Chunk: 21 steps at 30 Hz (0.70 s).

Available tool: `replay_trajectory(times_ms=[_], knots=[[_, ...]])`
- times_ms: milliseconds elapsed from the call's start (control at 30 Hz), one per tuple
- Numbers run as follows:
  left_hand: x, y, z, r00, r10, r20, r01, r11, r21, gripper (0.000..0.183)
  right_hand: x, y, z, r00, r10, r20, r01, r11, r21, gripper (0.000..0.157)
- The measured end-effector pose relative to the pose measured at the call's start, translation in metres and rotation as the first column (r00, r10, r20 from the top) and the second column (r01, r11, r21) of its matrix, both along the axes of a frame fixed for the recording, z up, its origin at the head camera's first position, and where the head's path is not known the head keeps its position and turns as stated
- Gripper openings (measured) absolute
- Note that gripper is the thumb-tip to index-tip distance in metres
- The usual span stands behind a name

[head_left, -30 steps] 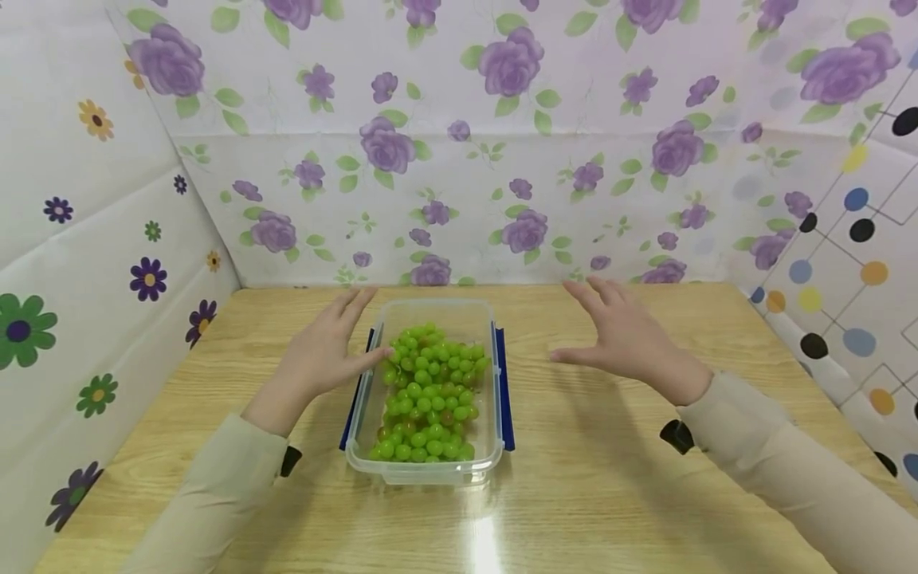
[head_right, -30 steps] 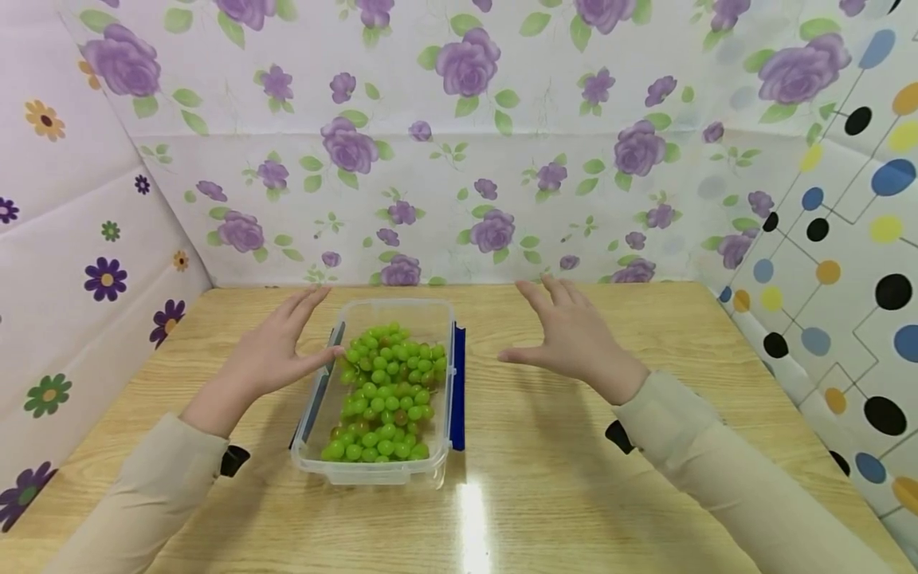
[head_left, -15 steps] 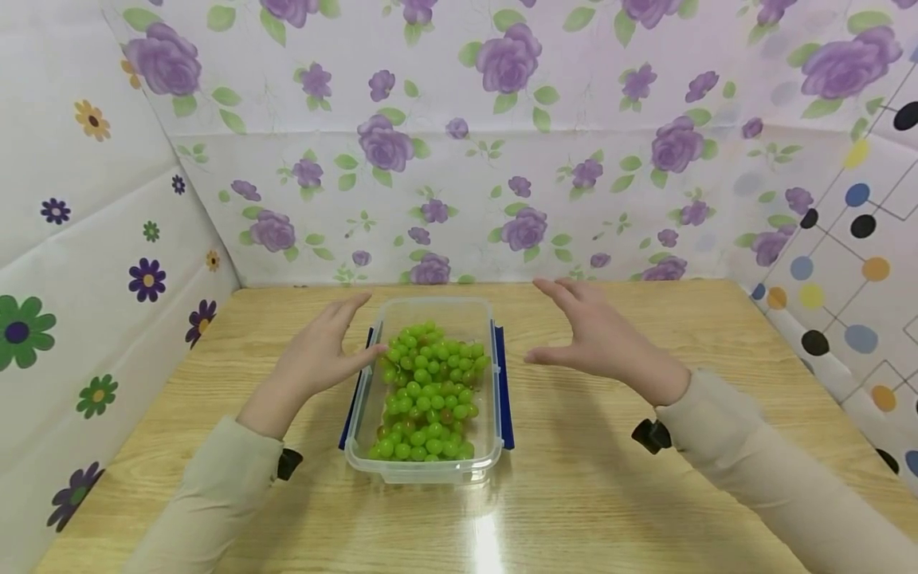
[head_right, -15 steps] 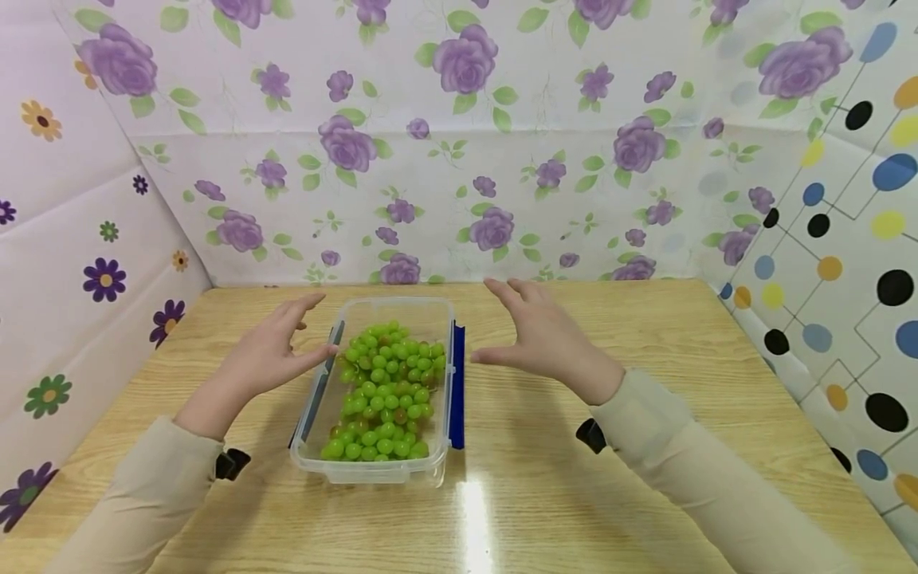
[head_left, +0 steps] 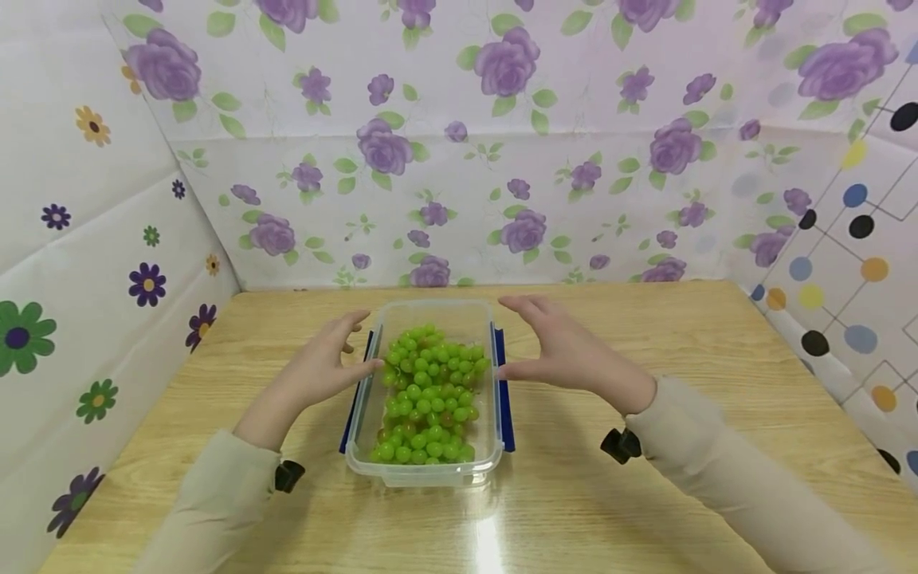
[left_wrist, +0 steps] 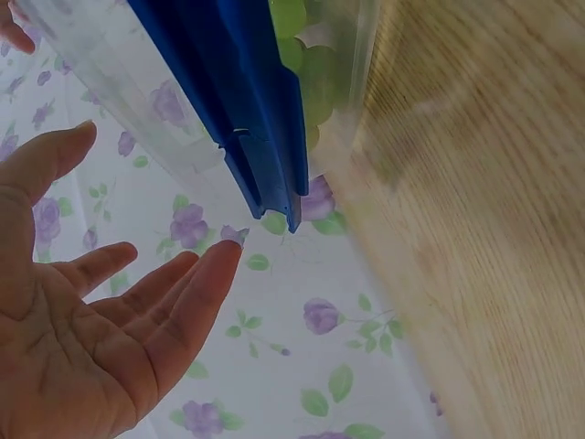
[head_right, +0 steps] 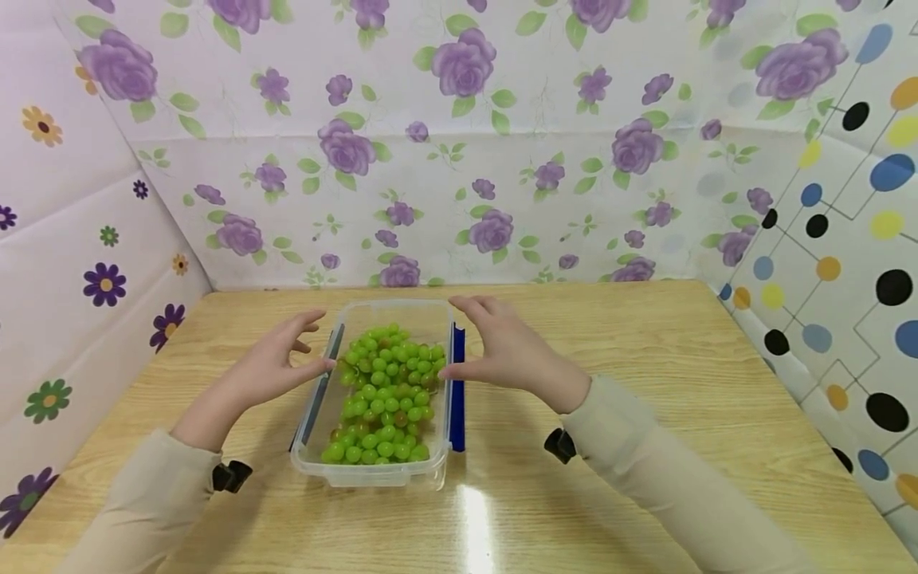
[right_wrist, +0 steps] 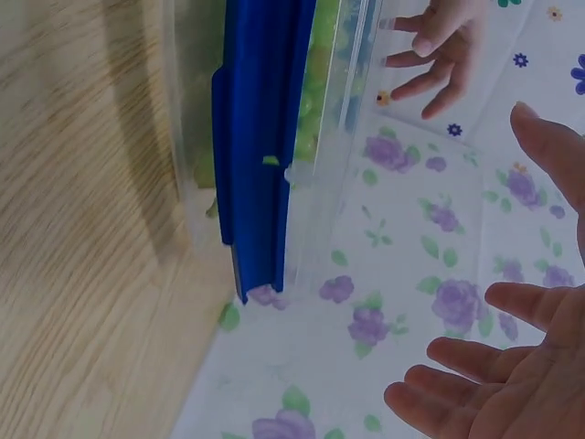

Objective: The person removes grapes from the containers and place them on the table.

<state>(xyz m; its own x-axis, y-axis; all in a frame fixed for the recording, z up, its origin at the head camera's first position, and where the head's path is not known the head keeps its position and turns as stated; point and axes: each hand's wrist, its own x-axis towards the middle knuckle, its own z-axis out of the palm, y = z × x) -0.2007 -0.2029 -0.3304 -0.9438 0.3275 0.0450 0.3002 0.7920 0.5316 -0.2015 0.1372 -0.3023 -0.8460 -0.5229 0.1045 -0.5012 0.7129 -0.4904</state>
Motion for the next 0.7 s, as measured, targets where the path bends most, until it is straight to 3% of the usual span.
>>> replay_trajectory(times_ms=[433, 700], knots=[[-0.004, -0.009, -0.012, 0.985, 0.001, 0.171, -0.03, 0.986, 0.166, 0.072, -0.002, -0.035, -0.012, 0.991, 0.132, 0.026, -0.131, 0.991, -0.015, 0.086], [-0.006, -0.011, -0.013, 0.964, -0.041, 0.263, -0.032, 0.963, 0.268, 0.072, -0.001, -0.052, -0.019, 0.987, 0.14, 0.079, -0.14, 0.99, -0.008, 0.085]])
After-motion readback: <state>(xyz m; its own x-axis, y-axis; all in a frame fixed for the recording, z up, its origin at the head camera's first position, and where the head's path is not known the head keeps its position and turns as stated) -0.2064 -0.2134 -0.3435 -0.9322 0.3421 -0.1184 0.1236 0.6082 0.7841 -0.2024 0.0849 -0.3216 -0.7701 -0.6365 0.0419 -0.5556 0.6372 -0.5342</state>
